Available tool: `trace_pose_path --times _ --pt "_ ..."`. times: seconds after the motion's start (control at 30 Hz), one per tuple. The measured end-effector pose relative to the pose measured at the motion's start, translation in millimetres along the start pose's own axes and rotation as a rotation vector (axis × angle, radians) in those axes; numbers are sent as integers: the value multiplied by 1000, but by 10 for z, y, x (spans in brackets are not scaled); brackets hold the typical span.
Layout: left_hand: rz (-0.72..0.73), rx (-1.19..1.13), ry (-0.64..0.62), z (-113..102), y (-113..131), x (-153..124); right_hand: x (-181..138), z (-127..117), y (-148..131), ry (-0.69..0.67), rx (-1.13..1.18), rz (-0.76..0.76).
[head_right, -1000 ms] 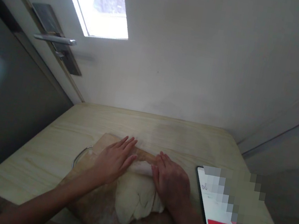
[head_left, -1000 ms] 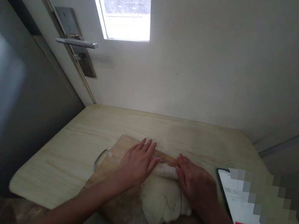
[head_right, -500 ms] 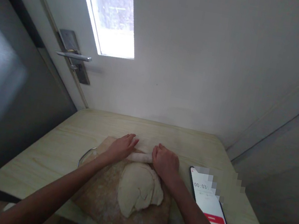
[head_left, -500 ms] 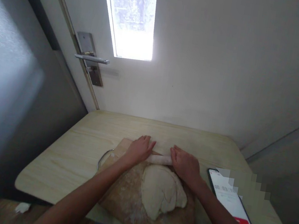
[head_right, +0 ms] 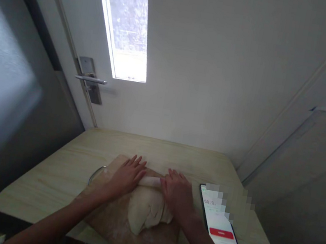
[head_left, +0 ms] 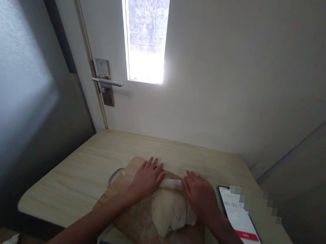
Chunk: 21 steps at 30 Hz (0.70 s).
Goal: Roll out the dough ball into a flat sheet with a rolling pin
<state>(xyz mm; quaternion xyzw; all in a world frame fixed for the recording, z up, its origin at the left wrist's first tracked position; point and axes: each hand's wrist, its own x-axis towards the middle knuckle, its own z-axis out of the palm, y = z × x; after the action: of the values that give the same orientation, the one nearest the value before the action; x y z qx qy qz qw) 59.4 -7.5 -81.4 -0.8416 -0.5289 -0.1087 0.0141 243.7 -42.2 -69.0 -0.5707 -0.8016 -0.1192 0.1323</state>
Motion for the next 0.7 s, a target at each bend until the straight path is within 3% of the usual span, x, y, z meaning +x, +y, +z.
trace_pose_path --times 0.17,0.3,0.53,0.7 --pt "101 -6 -29 -136 105 -451 -373 -207 -50 17 85 -86" --pt "136 26 13 -168 162 -632 -552 -191 -39 29 120 -107" --pt "63 49 -14 -135 171 -377 -378 44 -39 -14 110 51" --pt "48 36 -70 -118 127 -141 -169 110 -6 -93 67 83"
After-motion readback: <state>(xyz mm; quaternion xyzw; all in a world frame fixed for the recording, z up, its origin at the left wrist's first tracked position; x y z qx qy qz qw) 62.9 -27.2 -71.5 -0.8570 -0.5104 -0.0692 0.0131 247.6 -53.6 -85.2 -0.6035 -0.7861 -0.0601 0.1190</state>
